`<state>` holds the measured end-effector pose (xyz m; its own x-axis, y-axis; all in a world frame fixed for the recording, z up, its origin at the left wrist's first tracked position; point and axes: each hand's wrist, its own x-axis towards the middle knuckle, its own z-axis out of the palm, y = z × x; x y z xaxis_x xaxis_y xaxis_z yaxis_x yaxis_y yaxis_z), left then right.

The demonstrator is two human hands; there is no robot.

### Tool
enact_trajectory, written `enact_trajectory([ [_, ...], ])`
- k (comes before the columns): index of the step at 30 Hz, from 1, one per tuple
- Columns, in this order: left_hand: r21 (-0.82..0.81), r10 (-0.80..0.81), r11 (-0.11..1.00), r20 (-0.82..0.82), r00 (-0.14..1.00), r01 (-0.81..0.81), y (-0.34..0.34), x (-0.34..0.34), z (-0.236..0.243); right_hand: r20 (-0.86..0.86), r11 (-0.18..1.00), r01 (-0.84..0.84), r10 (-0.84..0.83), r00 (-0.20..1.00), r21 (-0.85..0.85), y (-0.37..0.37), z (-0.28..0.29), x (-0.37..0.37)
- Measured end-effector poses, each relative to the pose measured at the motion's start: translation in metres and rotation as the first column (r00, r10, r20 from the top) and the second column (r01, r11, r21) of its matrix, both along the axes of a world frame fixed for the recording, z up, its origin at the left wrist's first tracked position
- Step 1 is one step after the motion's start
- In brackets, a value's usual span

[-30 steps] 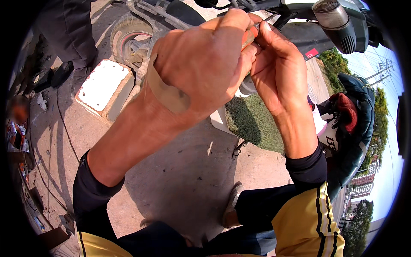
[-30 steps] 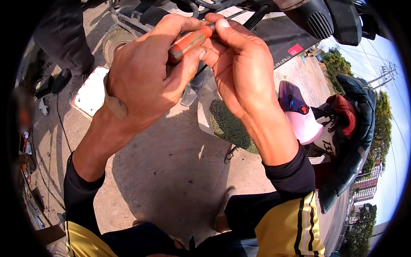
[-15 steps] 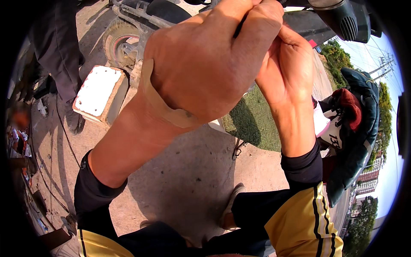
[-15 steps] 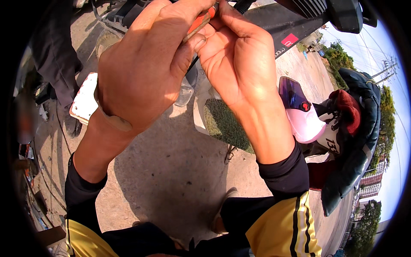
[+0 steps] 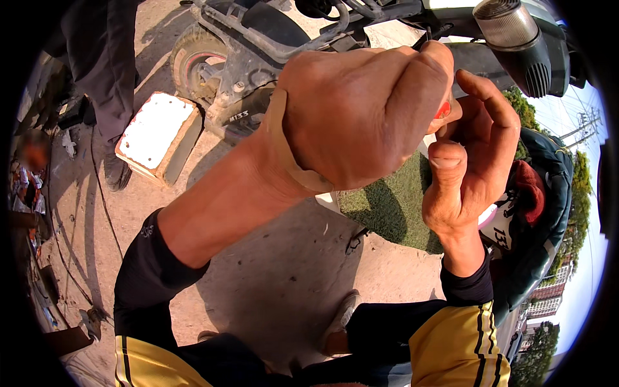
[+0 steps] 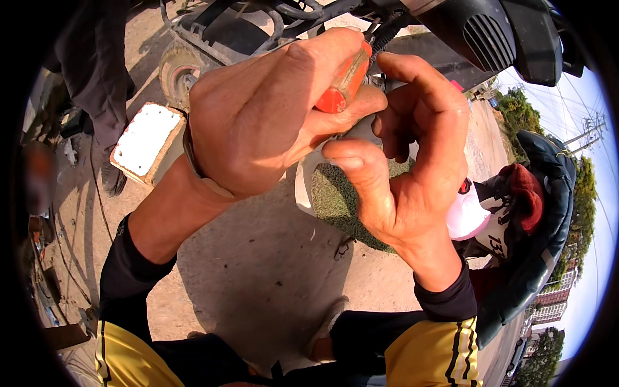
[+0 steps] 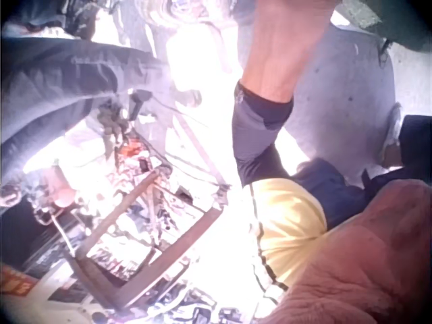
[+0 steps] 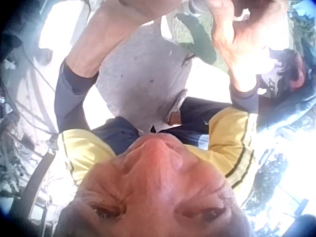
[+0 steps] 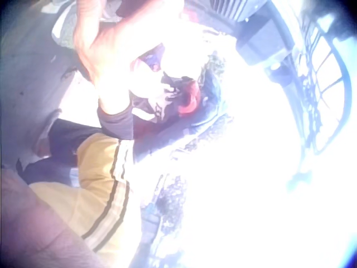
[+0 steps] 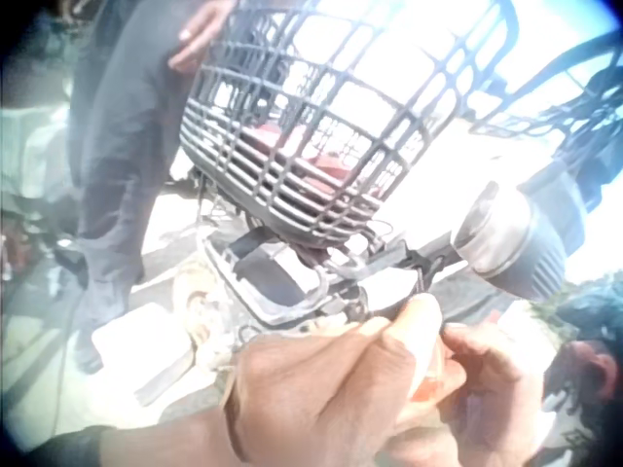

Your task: The person uses a screwdriver to tighten screws on the handlebar assembly of a motorcycle. They repeatedly adjust the tool and apply torque to fasteners near the left grip and control housing.

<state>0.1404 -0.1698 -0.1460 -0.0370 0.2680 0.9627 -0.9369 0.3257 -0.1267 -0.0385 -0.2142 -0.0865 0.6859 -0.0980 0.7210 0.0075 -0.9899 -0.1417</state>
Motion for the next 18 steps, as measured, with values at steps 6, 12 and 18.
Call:
enact_trajectory([
  [6, 0.061, -0.058, 0.997, 0.050, 0.997, 0.055, 0.004, 0.003, 0.006, 0.004, 0.987, 0.012, -0.011, 1.000, -0.162, 0.003, -0.005, 0.007],
  [12, 0.181, -0.214, 0.960, -0.023, 0.977, 0.214, 0.000, -0.002, -0.016, 0.025, 0.970, -0.035, 0.042, 0.999, -0.242, -0.012, -0.019, 0.008],
  [18, 0.305, -0.253, 0.919, -0.028, 0.967, 0.249, 0.004, 0.012, -0.035, 0.074, 0.922, 0.013, 0.017, 0.997, -0.388, -0.016, -0.033, 0.021],
])
